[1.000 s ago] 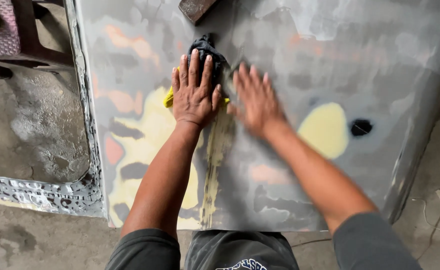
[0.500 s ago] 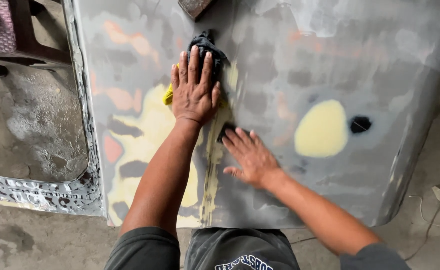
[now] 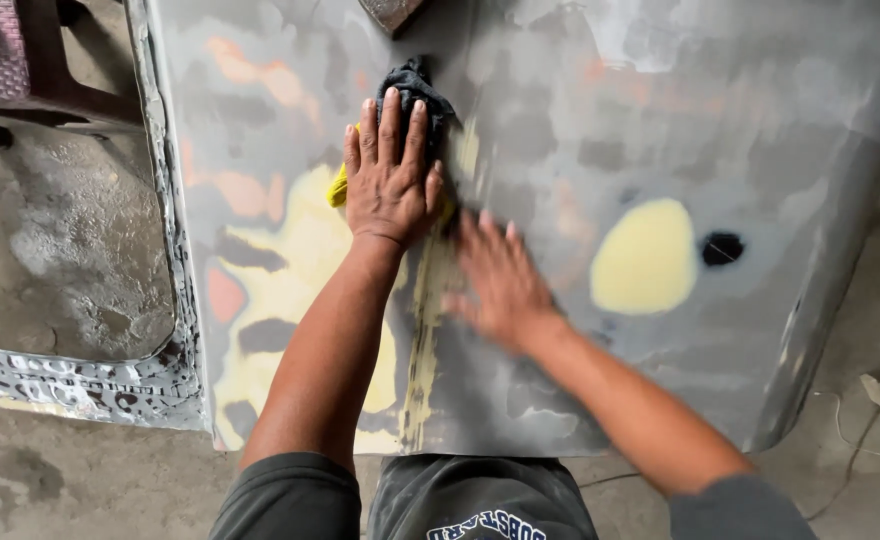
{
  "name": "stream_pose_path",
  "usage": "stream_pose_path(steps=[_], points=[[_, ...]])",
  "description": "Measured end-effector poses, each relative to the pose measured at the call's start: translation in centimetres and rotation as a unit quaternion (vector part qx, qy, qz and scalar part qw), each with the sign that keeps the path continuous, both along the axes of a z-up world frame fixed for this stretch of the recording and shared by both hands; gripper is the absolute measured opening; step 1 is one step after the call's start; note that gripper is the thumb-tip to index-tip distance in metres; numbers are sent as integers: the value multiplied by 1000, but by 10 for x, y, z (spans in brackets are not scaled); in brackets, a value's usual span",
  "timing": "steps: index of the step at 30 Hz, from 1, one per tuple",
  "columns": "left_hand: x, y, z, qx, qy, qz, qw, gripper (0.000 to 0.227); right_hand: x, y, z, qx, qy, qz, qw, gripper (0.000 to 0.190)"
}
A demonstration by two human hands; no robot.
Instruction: The person sands a large, flat, gray surface using a sanding block in their right hand while holding a cloth in their left hand. They move the sanding block back and forth across the surface, focusing on different areas to smooth it out.
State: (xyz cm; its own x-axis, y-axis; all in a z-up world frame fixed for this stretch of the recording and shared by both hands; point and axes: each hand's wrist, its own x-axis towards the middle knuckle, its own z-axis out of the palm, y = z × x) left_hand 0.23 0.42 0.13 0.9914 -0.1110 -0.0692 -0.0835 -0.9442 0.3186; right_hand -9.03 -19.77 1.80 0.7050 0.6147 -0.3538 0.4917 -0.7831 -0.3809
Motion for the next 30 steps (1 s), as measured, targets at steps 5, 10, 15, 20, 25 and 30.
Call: stream_pose_path(steps=[5,10,15,20,25,30], points=[[1,-1,5,1,9,-2,1000,75,-19,-33,-41,15,-42,82,996,87],[-1,-1,3,8,14,3,1000,73,141,-12,-11,-7,-15,-9,1000,85],[1,-2,2,-2,0,-3,1000,77,168,15,2,11,-69,-92,993,93],[-2,-1,2,-5,6,-3,1000,80,19,-6,-4,-26,15,21,999,93],[-2,1,0,0,-9,-8,1000,80,-21,-67,-44,-6,-108,150,983,92],[-2,0,-1,16,2,-2,1000,82,145,-81,-12,-12,-45,-147,988,81]])
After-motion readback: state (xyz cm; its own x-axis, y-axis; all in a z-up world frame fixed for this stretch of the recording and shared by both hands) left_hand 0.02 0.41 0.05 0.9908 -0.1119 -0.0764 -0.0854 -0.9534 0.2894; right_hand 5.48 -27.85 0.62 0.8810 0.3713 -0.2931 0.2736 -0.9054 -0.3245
